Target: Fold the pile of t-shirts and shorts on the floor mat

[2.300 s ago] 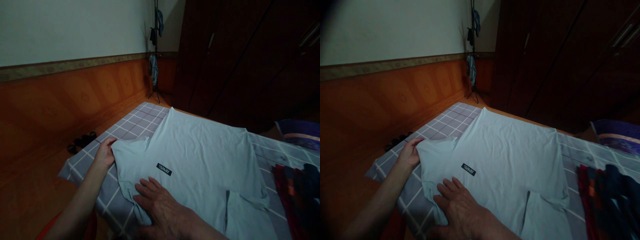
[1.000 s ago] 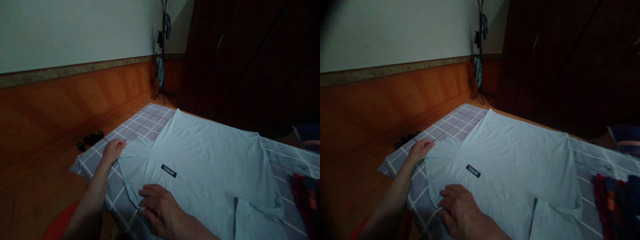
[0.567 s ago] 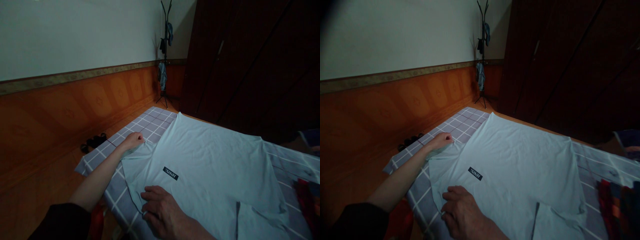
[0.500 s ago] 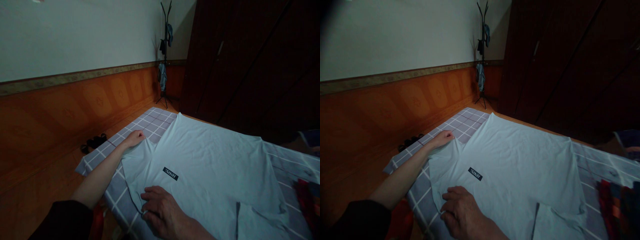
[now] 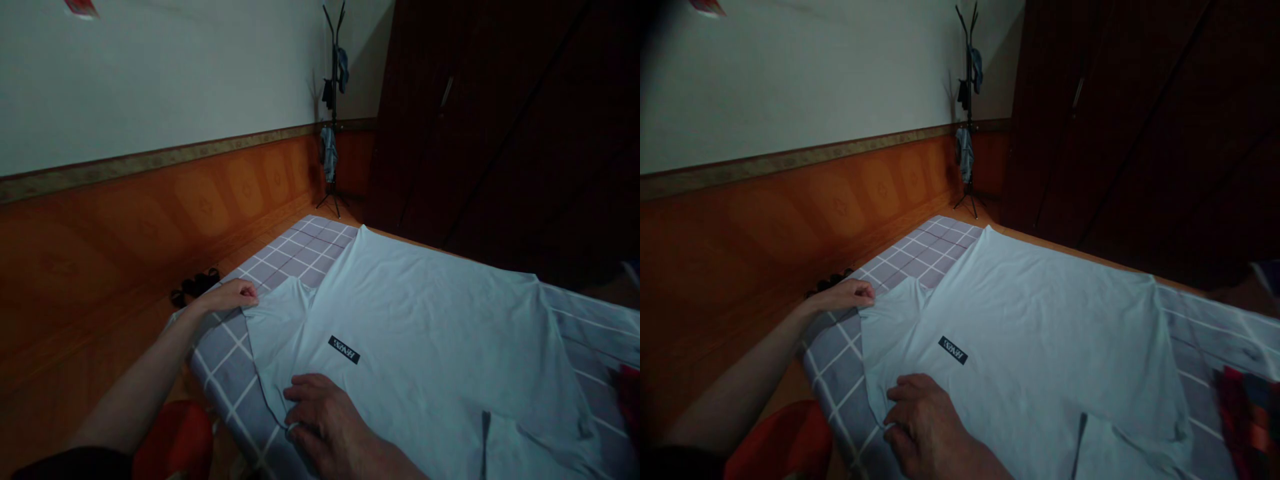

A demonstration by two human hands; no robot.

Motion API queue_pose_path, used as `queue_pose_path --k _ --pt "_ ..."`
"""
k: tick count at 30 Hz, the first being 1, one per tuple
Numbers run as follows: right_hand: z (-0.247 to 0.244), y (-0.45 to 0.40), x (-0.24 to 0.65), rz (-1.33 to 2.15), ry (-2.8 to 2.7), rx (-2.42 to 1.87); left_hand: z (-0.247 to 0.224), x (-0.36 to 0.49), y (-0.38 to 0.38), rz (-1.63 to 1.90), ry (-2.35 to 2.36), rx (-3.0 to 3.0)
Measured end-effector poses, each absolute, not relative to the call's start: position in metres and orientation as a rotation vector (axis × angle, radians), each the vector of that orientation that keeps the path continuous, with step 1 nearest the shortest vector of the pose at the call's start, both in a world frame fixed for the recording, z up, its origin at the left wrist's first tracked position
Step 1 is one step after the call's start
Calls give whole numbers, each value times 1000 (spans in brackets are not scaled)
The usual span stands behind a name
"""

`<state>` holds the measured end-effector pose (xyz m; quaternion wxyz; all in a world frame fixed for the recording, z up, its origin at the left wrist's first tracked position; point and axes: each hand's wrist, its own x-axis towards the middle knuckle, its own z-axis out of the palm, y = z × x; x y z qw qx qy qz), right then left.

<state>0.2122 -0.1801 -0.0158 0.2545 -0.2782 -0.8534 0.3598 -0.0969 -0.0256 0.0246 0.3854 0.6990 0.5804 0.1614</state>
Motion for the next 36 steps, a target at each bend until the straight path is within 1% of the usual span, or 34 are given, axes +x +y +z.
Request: queue_pose_path --k 4,11,18,25,30,36 --pt "-19 -181 213 968 -2339 -767 23 -101 -34 425 1503 1800" --pt "-19 -179 211 925 -2349 -734 23 -90 -42 595 1515 1804" --pt "-20 -177 211 897 -2393 -708 17 -92 -45 548 1526 1795" --pt "-13 -178 210 892 -2414 -705 23 -89 -51 625 1523 1804" --pt "-5 -179 209 900 -2427 -693 20 -93 -47 601 1654 1876" --pt "-9 -180 211 867 -2451 -650 12 -91 -51 568 1882 1868"
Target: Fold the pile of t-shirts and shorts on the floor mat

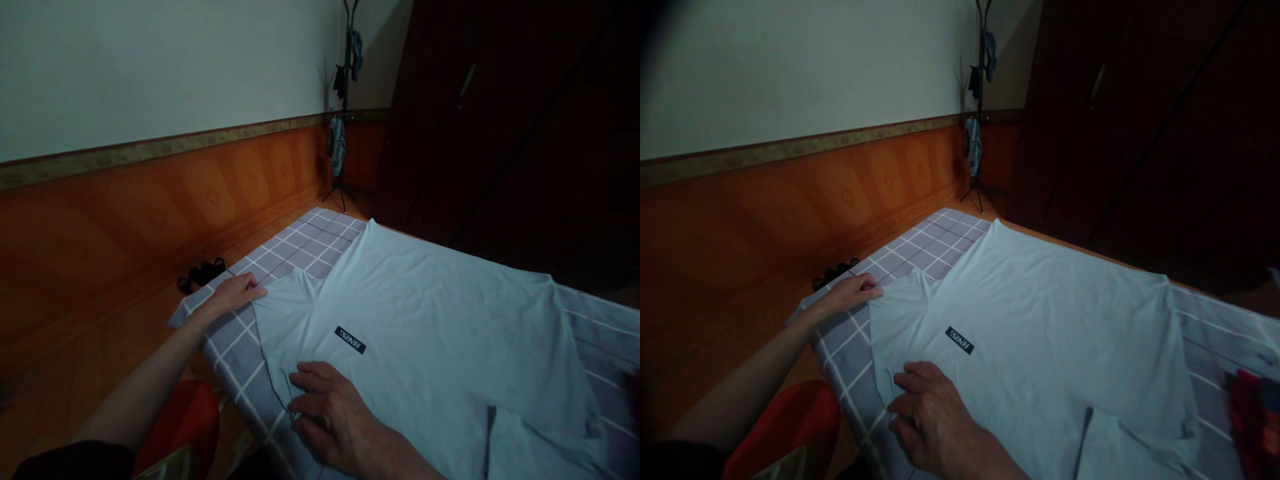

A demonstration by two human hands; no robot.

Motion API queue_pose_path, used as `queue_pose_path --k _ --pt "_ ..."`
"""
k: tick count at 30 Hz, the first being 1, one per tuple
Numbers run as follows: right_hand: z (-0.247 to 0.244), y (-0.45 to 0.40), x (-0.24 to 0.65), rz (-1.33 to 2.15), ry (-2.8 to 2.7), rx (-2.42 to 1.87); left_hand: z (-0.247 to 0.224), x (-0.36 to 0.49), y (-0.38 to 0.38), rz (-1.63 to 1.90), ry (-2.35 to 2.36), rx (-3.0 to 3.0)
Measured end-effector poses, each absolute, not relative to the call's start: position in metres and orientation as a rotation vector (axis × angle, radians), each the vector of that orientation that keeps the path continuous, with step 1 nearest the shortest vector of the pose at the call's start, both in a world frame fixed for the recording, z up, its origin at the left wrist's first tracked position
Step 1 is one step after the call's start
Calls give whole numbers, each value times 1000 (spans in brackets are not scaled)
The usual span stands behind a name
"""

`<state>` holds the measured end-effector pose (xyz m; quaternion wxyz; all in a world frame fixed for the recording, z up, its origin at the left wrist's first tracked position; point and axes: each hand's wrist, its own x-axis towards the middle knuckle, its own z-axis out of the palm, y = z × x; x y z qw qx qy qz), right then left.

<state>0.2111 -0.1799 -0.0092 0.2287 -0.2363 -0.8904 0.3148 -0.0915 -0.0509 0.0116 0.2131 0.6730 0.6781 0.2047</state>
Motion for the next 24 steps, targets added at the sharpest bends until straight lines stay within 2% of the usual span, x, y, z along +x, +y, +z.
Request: queue_pose_path --k 9,15,18,24 --pt "-3 -181 211 866 -2444 -686 12 -78 -55 701 1756 1727" --pt "0 -173 217 740 -1865 -810 42 -25 -73 945 1349 1763" --pt "-2 -163 223 816 -1441 -997 47 12 -92 800 1129 1972" --pt "-22 -137 231 1088 -834 -1161 21 47 -117 322 954 2335"
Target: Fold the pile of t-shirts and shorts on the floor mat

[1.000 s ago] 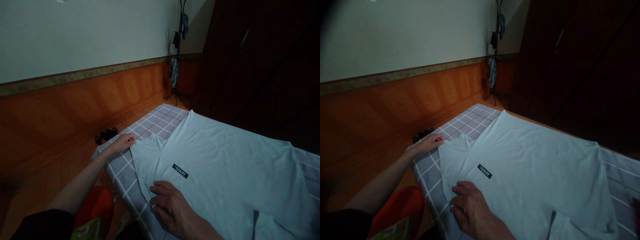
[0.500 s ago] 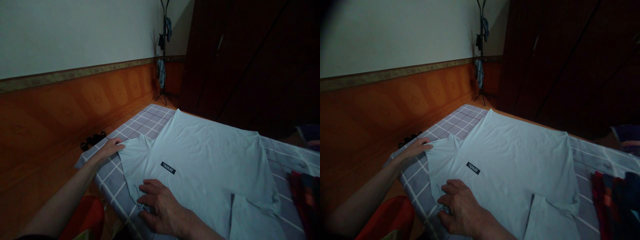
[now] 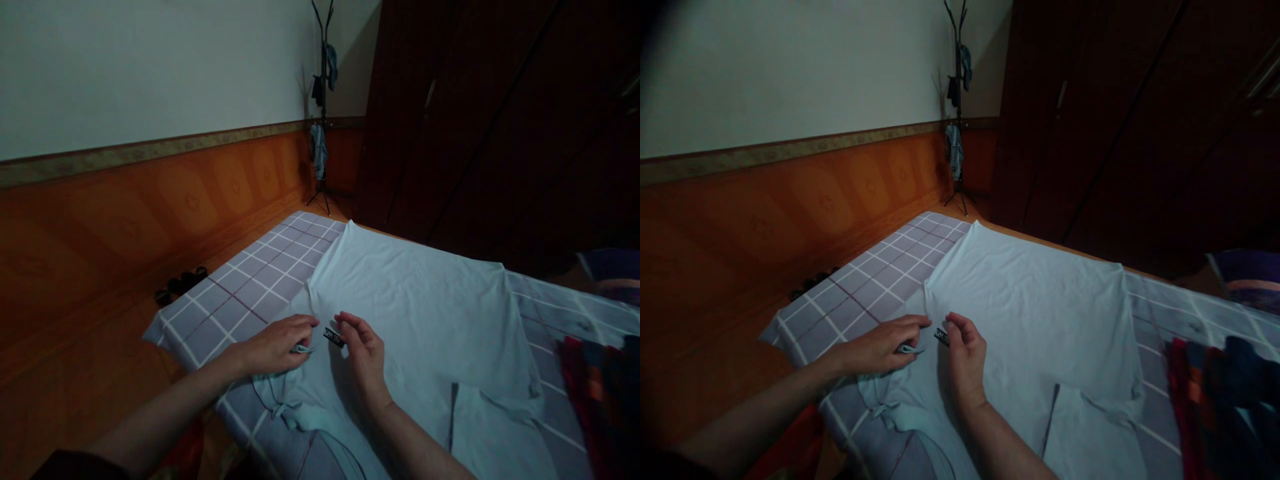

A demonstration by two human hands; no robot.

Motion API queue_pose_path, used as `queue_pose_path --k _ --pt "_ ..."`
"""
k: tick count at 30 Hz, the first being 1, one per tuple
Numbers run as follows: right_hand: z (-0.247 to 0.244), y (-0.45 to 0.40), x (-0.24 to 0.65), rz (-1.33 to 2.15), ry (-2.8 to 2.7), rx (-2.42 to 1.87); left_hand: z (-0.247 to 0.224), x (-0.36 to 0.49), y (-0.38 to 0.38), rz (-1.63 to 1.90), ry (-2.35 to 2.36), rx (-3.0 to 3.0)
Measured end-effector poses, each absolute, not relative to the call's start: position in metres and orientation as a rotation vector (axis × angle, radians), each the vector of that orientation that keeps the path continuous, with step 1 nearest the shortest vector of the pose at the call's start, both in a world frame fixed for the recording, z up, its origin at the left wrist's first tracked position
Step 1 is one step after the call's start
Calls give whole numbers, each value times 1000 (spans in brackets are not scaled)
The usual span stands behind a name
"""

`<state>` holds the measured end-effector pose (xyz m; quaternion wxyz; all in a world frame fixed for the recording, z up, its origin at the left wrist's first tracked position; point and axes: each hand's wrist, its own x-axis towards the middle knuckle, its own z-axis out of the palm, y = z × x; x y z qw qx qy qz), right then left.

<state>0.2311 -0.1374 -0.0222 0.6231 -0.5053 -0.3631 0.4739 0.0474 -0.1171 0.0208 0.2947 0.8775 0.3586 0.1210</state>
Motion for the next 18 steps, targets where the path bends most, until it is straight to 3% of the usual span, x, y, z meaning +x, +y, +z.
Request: queue_pose_path --k 5,13,18 --pt "-28 -137 228 1064 -991 -1174 25 38 -111 307 960 2324" --pt "-9 -167 222 690 -2155 -946 15 37 -49 505 1072 2575" --pt "-6 -171 220 652 -2375 -883 -7 47 -23 442 1077 2652"
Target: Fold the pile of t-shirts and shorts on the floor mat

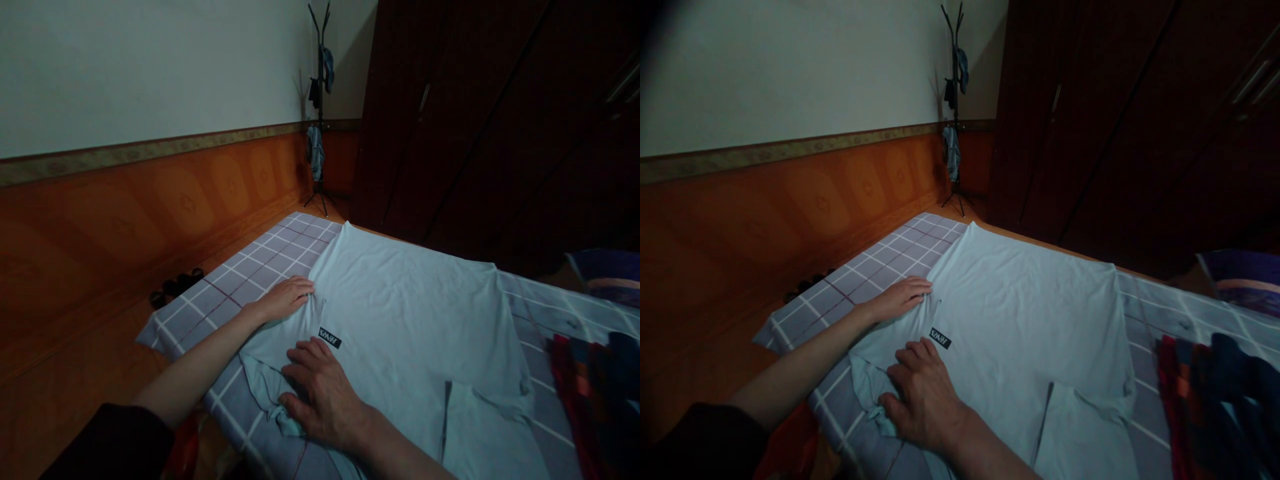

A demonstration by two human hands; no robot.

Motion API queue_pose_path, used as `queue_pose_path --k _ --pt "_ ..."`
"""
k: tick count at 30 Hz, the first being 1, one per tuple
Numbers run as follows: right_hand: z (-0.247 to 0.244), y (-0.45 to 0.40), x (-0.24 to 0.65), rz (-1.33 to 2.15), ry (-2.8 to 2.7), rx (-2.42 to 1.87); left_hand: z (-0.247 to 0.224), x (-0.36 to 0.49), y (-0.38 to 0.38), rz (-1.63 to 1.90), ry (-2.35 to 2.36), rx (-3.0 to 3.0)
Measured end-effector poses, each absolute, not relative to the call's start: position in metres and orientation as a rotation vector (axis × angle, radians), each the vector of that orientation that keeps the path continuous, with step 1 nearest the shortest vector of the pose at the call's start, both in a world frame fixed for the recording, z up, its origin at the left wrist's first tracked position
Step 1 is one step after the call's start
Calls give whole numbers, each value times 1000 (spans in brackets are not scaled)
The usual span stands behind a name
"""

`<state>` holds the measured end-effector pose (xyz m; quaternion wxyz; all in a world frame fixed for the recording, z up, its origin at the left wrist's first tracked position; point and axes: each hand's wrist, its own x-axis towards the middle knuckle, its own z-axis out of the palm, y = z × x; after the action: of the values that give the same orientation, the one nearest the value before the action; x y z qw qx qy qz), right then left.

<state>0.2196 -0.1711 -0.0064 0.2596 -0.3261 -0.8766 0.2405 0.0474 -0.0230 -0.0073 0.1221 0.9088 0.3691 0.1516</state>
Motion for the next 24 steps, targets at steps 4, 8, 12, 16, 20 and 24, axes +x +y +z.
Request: queue_pose_path --k 4,8,12,16,20,24 --pt "-5 -170 219 610 -2455 -818 -19 45 -16 444 1120 2664" --pt "-5 -171 220 592 -2494 -775 -26 34 -14 517 1276 2606" --pt "-4 -173 220 555 -2511 -773 -27 25 -22 515 1329 2573" --pt "-4 -171 219 533 -2454 -906 -13 16 -38 582 1376 2518" --pt "-10 -167 219 412 -2429 -1065 9 3 -60 640 1302 2399" --pt "-18 -165 218 331 -2377 -1100 20 -7 -91 416 1256 2375"
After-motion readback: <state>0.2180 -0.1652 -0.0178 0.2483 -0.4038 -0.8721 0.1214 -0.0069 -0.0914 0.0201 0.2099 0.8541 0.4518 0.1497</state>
